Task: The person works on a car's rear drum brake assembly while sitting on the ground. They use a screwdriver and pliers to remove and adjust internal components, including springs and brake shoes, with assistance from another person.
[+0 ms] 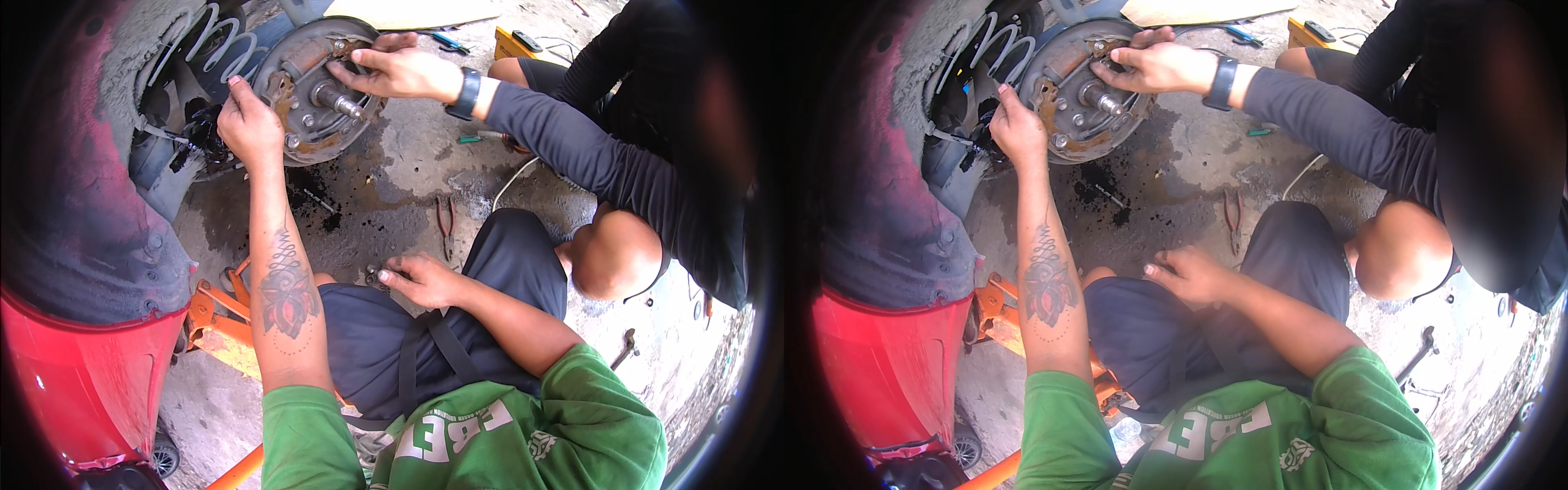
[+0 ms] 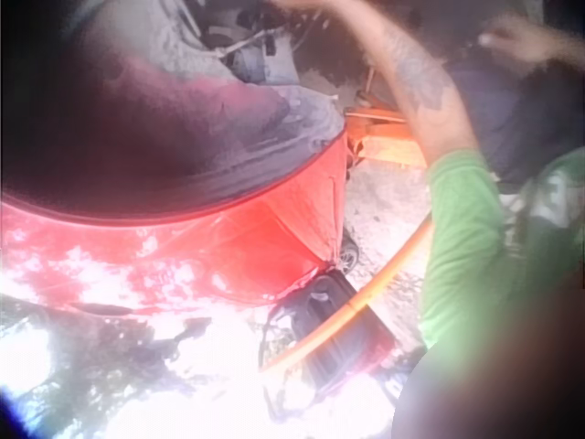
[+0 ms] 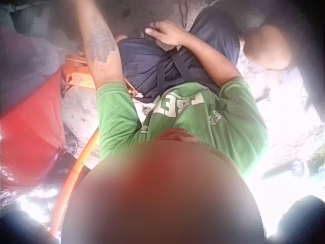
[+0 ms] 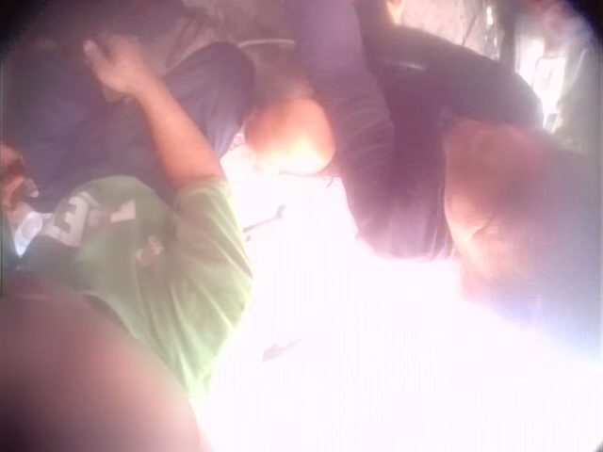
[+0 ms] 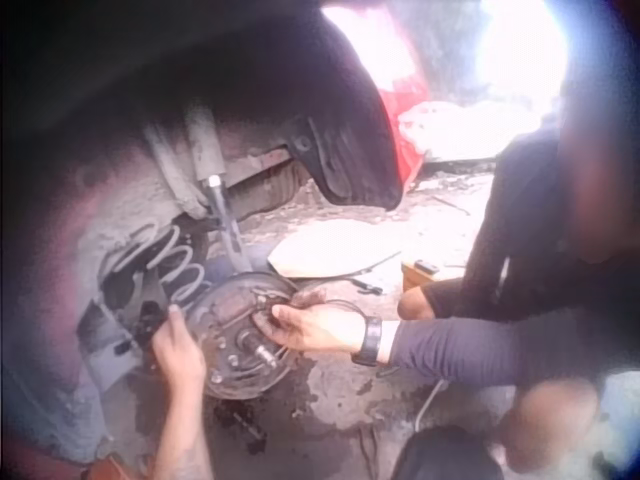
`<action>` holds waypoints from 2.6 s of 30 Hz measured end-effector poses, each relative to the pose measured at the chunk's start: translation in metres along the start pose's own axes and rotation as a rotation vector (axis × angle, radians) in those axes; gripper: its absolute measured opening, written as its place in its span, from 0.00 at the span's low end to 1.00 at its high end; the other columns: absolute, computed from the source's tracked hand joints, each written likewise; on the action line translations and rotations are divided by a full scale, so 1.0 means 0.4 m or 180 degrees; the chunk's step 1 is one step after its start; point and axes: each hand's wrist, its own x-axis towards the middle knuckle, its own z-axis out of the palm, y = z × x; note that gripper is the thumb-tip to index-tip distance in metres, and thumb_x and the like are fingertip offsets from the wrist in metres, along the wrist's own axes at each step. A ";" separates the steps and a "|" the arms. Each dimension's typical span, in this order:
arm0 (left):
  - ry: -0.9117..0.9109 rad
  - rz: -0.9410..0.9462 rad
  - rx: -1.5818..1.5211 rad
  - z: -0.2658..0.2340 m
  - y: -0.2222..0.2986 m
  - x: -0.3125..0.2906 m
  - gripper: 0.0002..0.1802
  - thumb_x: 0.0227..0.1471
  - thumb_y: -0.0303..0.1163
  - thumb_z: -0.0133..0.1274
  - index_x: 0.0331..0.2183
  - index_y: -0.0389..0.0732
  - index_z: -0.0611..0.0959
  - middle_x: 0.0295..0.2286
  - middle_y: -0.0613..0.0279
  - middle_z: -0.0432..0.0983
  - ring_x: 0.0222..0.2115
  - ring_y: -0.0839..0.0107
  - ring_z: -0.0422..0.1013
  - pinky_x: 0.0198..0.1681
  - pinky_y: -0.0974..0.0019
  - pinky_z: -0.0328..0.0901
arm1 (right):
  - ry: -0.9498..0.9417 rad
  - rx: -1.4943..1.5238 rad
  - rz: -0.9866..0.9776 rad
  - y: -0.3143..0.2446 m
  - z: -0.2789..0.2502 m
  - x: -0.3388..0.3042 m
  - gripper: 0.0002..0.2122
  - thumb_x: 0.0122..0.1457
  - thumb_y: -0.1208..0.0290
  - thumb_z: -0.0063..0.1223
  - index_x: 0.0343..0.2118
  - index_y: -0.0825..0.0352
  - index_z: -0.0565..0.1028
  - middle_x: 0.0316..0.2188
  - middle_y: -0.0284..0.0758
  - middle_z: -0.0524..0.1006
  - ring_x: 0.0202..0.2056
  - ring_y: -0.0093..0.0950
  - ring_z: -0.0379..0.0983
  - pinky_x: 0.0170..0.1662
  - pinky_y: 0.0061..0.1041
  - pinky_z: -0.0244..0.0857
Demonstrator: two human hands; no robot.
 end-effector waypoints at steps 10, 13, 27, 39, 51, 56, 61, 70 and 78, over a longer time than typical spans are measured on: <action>-0.0732 0.0199 -0.0837 -0.028 -0.039 -0.010 0.28 0.66 0.49 0.47 0.30 0.30 0.79 0.22 0.52 0.76 0.23 0.67 0.68 0.32 0.60 0.65 | 0.0633 0.0029 0.0038 -0.002 0.020 0.025 0.22 0.67 0.52 0.47 0.42 0.71 0.77 0.33 0.46 0.79 0.32 0.43 0.77 0.34 0.44 0.68; -0.0653 0.0242 -0.0650 -0.024 -0.040 -0.021 0.25 0.65 0.47 0.49 0.32 0.31 0.80 0.24 0.51 0.78 0.25 0.65 0.71 0.34 0.61 0.66 | 0.0117 0.3139 0.0227 -0.056 -0.097 0.103 0.24 0.63 0.57 0.52 0.57 0.68 0.69 0.32 0.33 0.76 0.27 0.24 0.70 0.30 0.28 0.67; -0.0615 0.0218 -0.0403 -0.025 -0.031 -0.028 0.27 0.66 0.47 0.47 0.32 0.29 0.80 0.24 0.50 0.75 0.25 0.63 0.68 0.34 0.60 0.65 | -0.0417 0.6600 -0.0742 -0.236 -0.332 0.426 0.07 0.53 0.77 0.42 0.31 0.76 0.68 0.22 0.33 0.68 0.20 0.19 0.60 0.26 0.19 0.60; -0.0588 0.0148 -0.0494 -0.026 -0.026 -0.031 0.27 0.66 0.46 0.47 0.28 0.29 0.78 0.22 0.53 0.73 0.24 0.65 0.65 0.32 0.61 0.63 | 0.0288 0.5512 -0.0401 -0.239 -0.323 0.423 0.08 0.56 0.77 0.44 0.38 0.70 0.70 0.24 0.33 0.71 0.20 0.18 0.59 0.26 0.19 0.59; -0.0343 0.0263 -0.0737 -0.016 -0.034 -0.029 0.25 0.63 0.45 0.52 0.26 0.31 0.78 0.18 0.50 0.74 0.19 0.61 0.68 0.28 0.59 0.64 | 0.2507 -0.0634 -0.0601 -0.110 -0.449 0.422 0.20 0.58 0.74 0.55 0.54 0.72 0.73 0.45 0.38 0.78 0.45 0.29 0.74 0.52 0.28 0.68; -0.0466 0.0267 -0.0570 -0.023 -0.039 -0.029 0.26 0.63 0.47 0.52 0.28 0.31 0.79 0.19 0.50 0.74 0.20 0.63 0.68 0.28 0.60 0.65 | 0.2157 -0.0184 -0.0045 0.018 -0.471 0.332 0.17 0.60 0.71 0.56 0.50 0.73 0.73 0.39 0.38 0.79 0.36 0.24 0.76 0.41 0.25 0.71; -0.0471 0.0094 -0.0854 -0.020 -0.038 -0.032 0.26 0.64 0.49 0.51 0.29 0.31 0.79 0.19 0.52 0.75 0.20 0.64 0.68 0.29 0.61 0.65 | 0.1721 -0.0327 0.0788 0.218 -0.328 0.184 0.21 0.58 0.68 0.57 0.52 0.71 0.73 0.33 0.41 0.80 0.34 0.31 0.80 0.38 0.30 0.73; -0.0587 0.0106 -0.0887 -0.025 -0.056 -0.034 0.27 0.65 0.51 0.47 0.28 0.34 0.77 0.21 0.56 0.75 0.24 0.69 0.68 0.31 0.62 0.65 | 0.1008 -0.1393 -0.1030 0.014 -0.248 0.171 0.29 0.56 0.74 0.56 0.62 0.65 0.66 0.30 0.42 0.80 0.24 0.40 0.77 0.33 0.36 0.72; -0.0862 -0.0013 -0.0815 -0.028 -0.069 -0.027 0.31 0.68 0.51 0.42 0.36 0.28 0.81 0.30 0.60 0.78 0.32 0.74 0.68 0.40 0.67 0.65 | 0.1118 -0.2534 -0.1132 -0.277 -0.200 0.347 0.38 0.50 0.74 0.51 0.68 0.68 0.55 0.18 0.44 0.77 0.22 0.43 0.78 0.28 0.43 0.72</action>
